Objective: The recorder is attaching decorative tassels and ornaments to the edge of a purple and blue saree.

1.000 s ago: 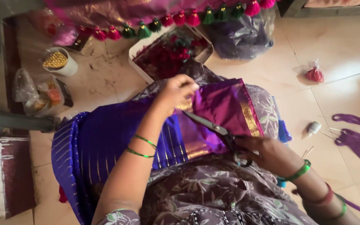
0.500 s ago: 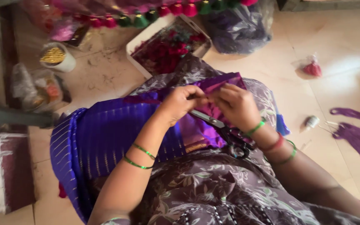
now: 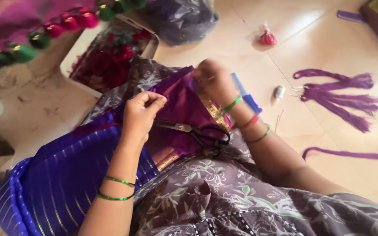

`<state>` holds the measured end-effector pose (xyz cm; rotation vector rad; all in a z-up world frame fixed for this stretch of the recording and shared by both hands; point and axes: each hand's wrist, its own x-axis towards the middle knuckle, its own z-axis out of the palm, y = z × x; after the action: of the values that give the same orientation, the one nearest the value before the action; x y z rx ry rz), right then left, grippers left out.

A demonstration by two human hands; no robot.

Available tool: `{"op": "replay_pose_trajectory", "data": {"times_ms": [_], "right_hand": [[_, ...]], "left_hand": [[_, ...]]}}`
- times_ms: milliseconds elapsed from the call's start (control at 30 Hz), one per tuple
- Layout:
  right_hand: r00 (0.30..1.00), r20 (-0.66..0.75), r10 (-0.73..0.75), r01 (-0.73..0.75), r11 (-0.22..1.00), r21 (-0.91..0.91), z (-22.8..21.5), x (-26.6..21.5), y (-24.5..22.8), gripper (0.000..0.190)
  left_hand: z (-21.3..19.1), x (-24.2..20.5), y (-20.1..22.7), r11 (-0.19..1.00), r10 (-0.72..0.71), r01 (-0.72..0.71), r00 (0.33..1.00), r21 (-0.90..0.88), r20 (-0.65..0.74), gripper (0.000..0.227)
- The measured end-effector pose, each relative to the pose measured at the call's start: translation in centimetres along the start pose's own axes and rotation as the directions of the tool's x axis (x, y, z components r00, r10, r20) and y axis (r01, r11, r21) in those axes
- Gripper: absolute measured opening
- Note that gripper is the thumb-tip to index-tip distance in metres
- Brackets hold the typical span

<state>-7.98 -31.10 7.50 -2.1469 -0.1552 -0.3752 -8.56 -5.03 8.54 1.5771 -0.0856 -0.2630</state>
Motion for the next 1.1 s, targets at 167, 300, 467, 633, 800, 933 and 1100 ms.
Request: {"op": "replay_pose_trajectory", "data": {"times_ms": [167, 300, 467, 633, 800, 933, 1100], "right_hand": [[0.901, -0.426, -0.079, -0.134, 0.885, -0.447, -8.2, -7.1, 19.9, 0.026], [0.792, -0.520, 0.320, -0.610, 0.457, -0.648, -14.4, -18.1, 24.6, 0.026], [0.574, -0.448, 0.685, -0.751, 0.224, -0.621, -14.0, -18.8, 25.6, 0.053], [0.376, -0.326, 0.867, -0.745, 0.074, -0.662, -14.1, -15.6, 25.3, 0.063], [0.470, -0.286, 0.835, -0.682, 0.138, -0.718, -15.3, -16.1, 27.0, 0.067], [0.551, -0.261, 0.793, -0.656, 0.217, -0.723, -15.4, -17.4, 30.3, 0.061], [0.544, -0.258, 0.799, -0.644, 0.201, -0.738, -14.3, -17.1, 29.1, 0.055]], "left_hand": [[1.0, 0.4, -1.0, 0.987, -0.127, 0.129, 0.992, -0.101, 0.022, 0.004], [2.2, 1.6, -3.3, 0.994, -0.051, 0.054, 0.998, -0.097, 0.036, 0.006], [2.4, 2.5, -4.8, 0.998, -0.002, 0.002, 1.000, -0.066, 0.000, 0.008], [1.0, 1.8, -4.0, 0.988, 0.021, -0.019, 1.000, -0.154, 0.009, 0.008], [-0.2, 0.6, -4.5, 0.981, -0.002, -0.007, 0.999, -0.196, -0.046, 0.008], [-0.3, 0.1, -4.1, 0.972, -0.003, -0.005, 0.999, -0.234, -0.034, 0.007], [0.3, 0.5, -4.7, 0.973, 0.002, -0.008, 1.000, -0.232, -0.025, 0.007]]}}
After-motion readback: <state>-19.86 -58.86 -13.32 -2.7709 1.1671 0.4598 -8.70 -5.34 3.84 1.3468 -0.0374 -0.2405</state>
